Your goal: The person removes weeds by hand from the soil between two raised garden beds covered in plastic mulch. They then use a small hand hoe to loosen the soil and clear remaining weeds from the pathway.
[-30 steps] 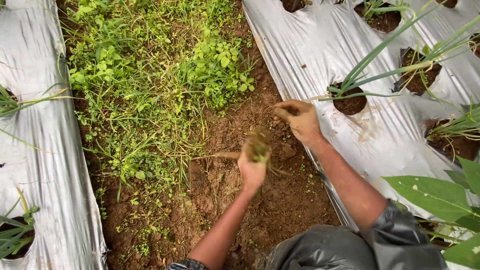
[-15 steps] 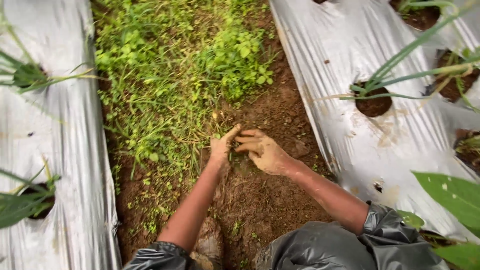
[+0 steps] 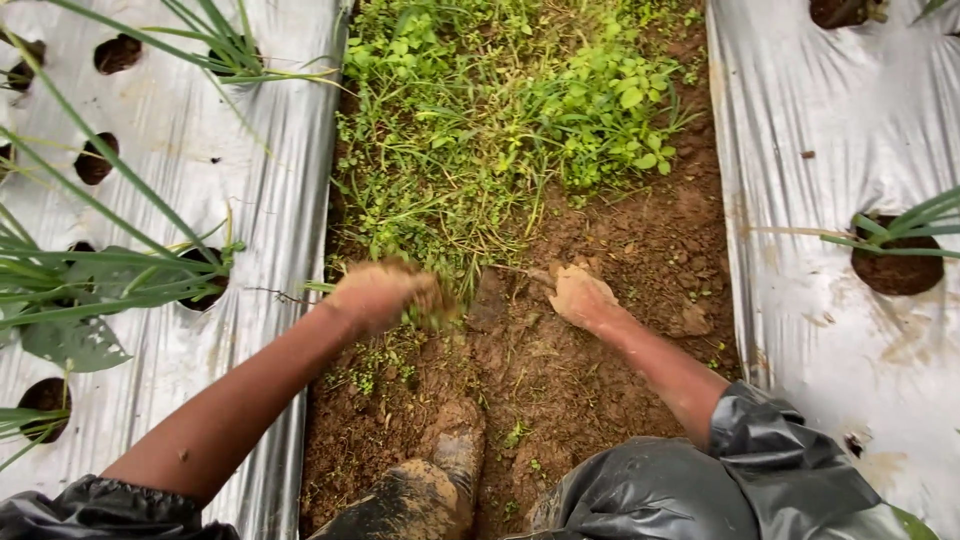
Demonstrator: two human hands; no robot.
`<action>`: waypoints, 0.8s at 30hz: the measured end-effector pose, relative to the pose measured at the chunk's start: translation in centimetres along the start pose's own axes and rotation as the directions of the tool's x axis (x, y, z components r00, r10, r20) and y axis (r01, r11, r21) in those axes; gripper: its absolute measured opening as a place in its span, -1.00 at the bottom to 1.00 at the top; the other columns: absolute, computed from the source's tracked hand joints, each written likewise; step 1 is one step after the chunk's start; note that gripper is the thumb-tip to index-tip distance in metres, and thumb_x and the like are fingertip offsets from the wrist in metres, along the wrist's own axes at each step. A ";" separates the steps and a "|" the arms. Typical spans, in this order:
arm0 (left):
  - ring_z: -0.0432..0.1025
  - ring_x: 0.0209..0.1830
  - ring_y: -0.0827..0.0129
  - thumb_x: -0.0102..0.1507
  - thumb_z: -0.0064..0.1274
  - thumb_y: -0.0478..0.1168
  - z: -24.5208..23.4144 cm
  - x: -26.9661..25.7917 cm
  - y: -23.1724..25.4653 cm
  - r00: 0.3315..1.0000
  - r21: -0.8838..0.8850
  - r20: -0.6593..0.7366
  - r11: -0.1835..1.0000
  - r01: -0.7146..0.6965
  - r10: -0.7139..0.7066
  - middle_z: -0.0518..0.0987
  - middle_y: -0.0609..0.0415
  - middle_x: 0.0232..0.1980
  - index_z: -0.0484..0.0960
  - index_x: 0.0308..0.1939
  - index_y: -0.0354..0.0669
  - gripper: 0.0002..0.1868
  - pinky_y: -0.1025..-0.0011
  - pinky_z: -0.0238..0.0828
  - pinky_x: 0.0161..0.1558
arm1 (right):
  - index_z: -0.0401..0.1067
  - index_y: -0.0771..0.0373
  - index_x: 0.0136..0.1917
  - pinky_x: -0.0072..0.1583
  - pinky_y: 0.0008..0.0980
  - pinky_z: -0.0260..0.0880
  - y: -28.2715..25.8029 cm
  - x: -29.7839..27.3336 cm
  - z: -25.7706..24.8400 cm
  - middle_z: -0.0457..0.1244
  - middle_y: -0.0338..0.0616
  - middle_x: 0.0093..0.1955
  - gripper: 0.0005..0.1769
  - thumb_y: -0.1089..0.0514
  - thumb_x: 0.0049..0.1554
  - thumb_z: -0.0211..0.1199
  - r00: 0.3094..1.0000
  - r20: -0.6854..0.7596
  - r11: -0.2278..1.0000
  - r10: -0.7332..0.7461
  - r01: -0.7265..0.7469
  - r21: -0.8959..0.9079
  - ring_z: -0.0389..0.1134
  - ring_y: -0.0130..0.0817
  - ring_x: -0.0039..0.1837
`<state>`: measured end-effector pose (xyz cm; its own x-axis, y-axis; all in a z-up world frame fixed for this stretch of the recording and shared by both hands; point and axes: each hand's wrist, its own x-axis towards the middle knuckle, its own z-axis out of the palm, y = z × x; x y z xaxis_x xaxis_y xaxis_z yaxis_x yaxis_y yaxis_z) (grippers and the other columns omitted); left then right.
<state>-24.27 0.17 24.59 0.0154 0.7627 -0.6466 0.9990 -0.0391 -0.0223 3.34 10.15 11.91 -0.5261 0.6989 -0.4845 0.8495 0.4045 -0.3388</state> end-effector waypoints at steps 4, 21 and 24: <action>0.51 0.01 0.26 0.24 -0.13 -0.54 1.4 -2.0 1.7 0.970 0.086 0.188 0.981 -0.173 0.155 0.41 -0.13 0.37 0.17 0.53 0.26 -0.17 0.31 0.63 -0.06 | 0.28 0.19 0.21 0.17 -0.20 0.40 1.9 0.1 0.0 0.32 -0.03 -0.04 -0.63 -0.09 0.31 -0.02 0.999 0.020 0.999 -0.041 0.042 -0.025 0.32 -0.15 0.08; -0.04 0.60 0.08 0.23 -0.13 -0.58 4.7 7.9 5.3 0.890 0.132 0.253 0.898 -0.419 0.378 0.07 -0.04 0.61 0.00 0.58 0.25 -0.07 -0.18 -0.08 0.47 | 0.21 0.12 -0.17 -0.60 -0.30 0.05 10.8 -3.8 0.7 0.05 -0.28 -0.52 -0.51 -0.29 0.22 0.26 0.907 0.185 -0.008 0.378 -0.197 0.980 0.02 -0.33 -0.63; 0.11 0.54 0.21 0.26 -0.06 -0.55 4.6 8.4 5.2 0.908 0.081 0.213 0.920 -0.384 0.361 0.23 0.05 0.53 0.18 0.50 0.24 -0.20 -0.07 0.00 0.48 | 0.18 0.13 -0.15 -0.60 -0.38 0.13 7.1 -1.1 -2.4 0.09 -0.29 -0.52 -0.52 -0.27 0.27 0.19 0.929 0.061 0.097 0.364 -0.103 0.990 0.09 -0.40 -0.60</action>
<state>-19.12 3.41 15.52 0.3652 0.5413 -0.7574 0.9094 -0.3814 0.1659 10.08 13.71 11.99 -0.1819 0.7609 -0.6228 0.0965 -0.6166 -0.7814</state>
